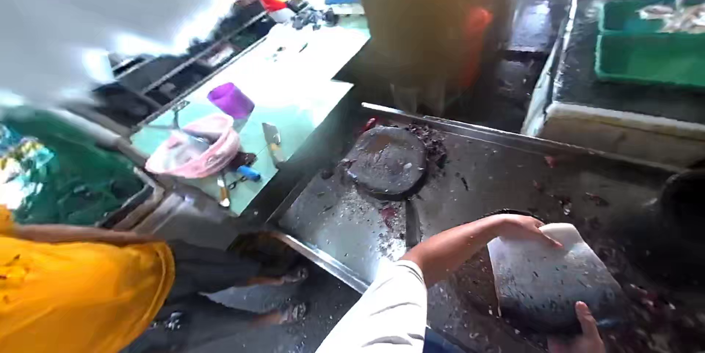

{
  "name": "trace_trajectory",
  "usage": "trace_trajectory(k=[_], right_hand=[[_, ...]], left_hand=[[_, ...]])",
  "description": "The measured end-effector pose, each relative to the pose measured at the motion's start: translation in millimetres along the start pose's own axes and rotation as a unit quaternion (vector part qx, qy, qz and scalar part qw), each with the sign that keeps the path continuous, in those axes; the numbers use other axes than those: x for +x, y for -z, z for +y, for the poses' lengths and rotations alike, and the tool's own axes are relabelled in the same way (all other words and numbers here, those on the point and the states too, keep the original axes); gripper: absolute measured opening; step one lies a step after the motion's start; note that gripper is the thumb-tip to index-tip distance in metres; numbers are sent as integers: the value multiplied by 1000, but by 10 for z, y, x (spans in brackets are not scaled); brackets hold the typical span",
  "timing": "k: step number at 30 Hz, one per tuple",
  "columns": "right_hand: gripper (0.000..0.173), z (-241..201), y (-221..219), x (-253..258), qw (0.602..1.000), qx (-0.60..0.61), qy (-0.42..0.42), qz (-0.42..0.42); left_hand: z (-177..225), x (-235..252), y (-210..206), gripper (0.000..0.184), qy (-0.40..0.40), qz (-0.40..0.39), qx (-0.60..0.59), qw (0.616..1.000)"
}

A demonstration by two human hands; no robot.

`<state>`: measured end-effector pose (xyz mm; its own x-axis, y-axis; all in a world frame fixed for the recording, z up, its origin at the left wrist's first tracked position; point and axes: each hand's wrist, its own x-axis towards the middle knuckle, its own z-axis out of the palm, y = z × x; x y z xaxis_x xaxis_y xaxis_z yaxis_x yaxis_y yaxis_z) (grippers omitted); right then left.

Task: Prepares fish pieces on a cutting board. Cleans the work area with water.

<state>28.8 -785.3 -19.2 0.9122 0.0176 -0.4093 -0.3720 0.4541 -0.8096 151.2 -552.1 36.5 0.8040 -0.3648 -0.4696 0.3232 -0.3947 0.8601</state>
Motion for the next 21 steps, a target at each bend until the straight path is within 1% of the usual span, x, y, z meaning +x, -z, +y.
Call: trace_trajectory(k=[2,4,6,9,11,12,16,19,21], right_hand=[[46,-178,-503,-63,996,-62,-2,-64],[49,-261,-1106,-161,989,-75,-9,-125],[61,-107,-1751,-213,977,-69,-13,-199],[51,520,-2704,-307,965,-80,-38,-245],[49,1002,-3351,-367,959,-86,-67,-260],[45,1241,-3681,-387,956,-92,-81,-266],[40,2138,-5051,-272,937,-123,-141,-293],[42,2605,-6148,-129,909,-124,-190,-349],[44,2847,-6851,63,888,-133,-204,-391]], left_hand=[[-61,-620,409,49,2,41,-69,997],[-300,-1255,850,48,-51,71,-189,978],[-652,-1828,1228,51,-101,123,-279,947],[-1340,-2492,1594,55,-122,234,-347,900],[-1840,-2932,1988,56,-120,293,-364,876],[-2061,-3164,2223,56,-116,313,-371,867],[-2762,-4049,3244,53,-96,396,-379,831],[-3149,-4545,4049,53,-67,446,-368,813],[-3363,-4754,4588,55,-54,468,-362,805]])
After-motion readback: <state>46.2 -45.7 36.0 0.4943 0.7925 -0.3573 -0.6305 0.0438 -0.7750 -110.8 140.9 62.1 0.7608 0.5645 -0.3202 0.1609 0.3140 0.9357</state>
